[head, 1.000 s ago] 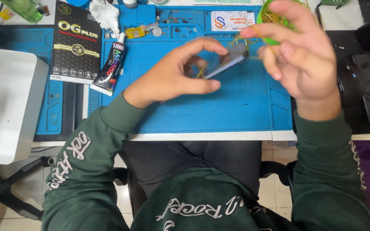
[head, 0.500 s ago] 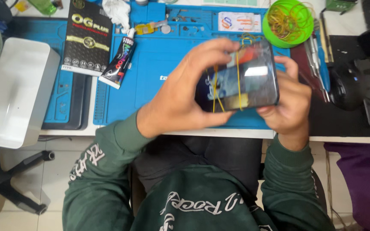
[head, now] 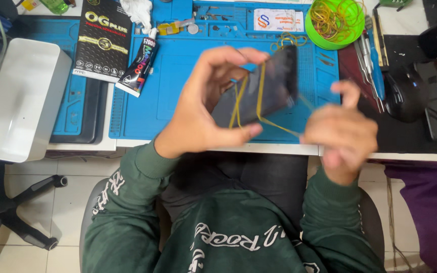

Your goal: The person applies adhesive around the edges of a disassembled smartphone, then aligns and presses the back cover onto the chassis. They secure the assembly with rubber bands to hold the cover in place while the adhesive sets.

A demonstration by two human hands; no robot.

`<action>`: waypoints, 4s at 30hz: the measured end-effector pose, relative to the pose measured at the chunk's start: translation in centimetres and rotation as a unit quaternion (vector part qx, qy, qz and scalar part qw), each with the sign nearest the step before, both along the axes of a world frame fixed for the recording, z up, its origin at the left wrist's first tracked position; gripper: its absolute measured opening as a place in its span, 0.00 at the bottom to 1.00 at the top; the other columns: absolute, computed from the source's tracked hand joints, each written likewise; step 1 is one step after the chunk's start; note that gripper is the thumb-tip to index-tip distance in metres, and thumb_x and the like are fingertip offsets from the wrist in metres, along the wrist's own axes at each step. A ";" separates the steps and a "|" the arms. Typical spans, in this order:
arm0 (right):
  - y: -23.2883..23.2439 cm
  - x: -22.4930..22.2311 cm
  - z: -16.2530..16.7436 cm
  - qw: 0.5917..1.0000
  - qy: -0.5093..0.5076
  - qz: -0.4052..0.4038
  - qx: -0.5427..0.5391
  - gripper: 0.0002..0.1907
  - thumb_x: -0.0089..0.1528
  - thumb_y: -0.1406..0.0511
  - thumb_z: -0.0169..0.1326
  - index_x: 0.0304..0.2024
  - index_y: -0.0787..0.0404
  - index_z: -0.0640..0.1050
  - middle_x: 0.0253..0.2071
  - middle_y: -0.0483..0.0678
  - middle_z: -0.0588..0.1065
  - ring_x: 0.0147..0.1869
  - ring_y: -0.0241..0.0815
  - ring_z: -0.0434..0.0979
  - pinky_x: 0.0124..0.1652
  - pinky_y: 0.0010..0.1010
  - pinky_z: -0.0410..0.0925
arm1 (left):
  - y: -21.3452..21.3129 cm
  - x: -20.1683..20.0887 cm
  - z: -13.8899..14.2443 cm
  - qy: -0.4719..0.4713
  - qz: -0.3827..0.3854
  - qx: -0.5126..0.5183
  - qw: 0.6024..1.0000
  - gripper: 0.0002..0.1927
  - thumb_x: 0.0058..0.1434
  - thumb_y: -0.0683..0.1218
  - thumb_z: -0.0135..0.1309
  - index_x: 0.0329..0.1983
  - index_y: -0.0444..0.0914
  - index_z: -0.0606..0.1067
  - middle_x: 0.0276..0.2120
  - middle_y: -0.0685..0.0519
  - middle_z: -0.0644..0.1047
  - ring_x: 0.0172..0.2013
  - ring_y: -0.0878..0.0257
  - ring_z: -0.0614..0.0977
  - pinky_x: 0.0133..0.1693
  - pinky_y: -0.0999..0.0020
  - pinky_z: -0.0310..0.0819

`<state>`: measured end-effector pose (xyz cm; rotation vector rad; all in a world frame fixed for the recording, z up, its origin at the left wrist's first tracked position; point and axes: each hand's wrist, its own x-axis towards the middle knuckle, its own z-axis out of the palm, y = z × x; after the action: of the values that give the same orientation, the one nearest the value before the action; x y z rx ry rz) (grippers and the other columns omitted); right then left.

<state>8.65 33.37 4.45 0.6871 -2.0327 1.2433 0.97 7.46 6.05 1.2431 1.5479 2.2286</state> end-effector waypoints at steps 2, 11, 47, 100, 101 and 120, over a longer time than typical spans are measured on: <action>0.2 1.1 -0.3 0.992 0.048 0.111 -0.042 0.35 0.69 0.40 0.42 0.23 0.58 0.78 0.18 0.41 0.74 0.26 0.38 0.77 0.60 0.49 0.61 | 0.1 -0.7 -0.2 -0.093 -0.006 0.009 0.996 0.39 0.60 0.32 0.69 0.67 0.41 0.58 0.66 0.47 0.66 0.56 0.62 0.73 0.62 0.65 0.68; 2.2 1.7 -1.0 0.938 0.033 0.346 0.005 0.43 0.63 0.34 0.47 0.38 0.68 0.84 0.26 0.45 0.77 0.25 0.36 0.73 0.60 0.50 0.59 | 0.0 -1.2 -1.5 -0.232 -0.070 0.071 0.968 0.34 0.62 0.32 0.63 0.68 0.39 0.61 0.65 0.45 0.71 0.56 0.59 0.76 0.61 0.64 0.71; -1.6 -2.4 0.6 0.923 -0.291 0.191 -0.164 0.36 0.70 0.69 0.49 0.78 0.66 0.51 0.57 0.55 0.75 0.66 0.41 0.71 0.69 0.33 0.59 | -0.1 -2.3 1.3 0.427 0.230 -0.395 0.780 0.46 0.43 0.45 0.70 0.68 0.38 0.66 0.66 0.49 0.69 0.55 0.48 0.73 0.50 0.54 0.68; 0.5 -4.3 -0.4 0.983 -0.126 0.106 0.079 0.47 0.53 0.72 0.74 0.68 0.67 0.62 0.72 0.64 0.62 0.71 0.55 0.71 0.65 0.41 0.73 | 2.4 -0.2 -5.2 0.276 0.226 -0.235 0.904 0.48 0.57 0.44 0.74 0.71 0.40 0.54 0.66 0.44 0.62 0.66 0.46 0.69 0.67 0.57 0.65; 0.6 -4.4 -0.4 0.983 -0.122 0.092 0.100 0.46 0.54 0.72 0.74 0.69 0.68 0.63 0.72 0.64 0.64 0.71 0.54 0.72 0.64 0.40 0.74 | 2.6 -0.2 -5.3 0.272 0.232 -0.235 0.904 0.47 0.57 0.43 0.74 0.71 0.40 0.54 0.67 0.43 0.62 0.66 0.46 0.69 0.67 0.57 0.65; 2.5 -4.5 -0.4 0.907 -0.291 0.281 -0.113 0.58 0.59 0.48 0.67 0.75 0.64 0.45 0.75 0.58 0.55 0.73 0.51 0.66 0.65 0.44 0.66 | 2.6 -1.5 -4.2 0.332 0.183 -0.262 0.888 0.47 0.51 0.43 0.69 0.71 0.40 0.57 0.67 0.45 0.65 0.65 0.43 0.71 0.67 0.53 0.66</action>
<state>4.18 35.82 4.03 0.9019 -2.1546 2.2035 -0.49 10.10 1.86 1.7168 2.5932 1.3792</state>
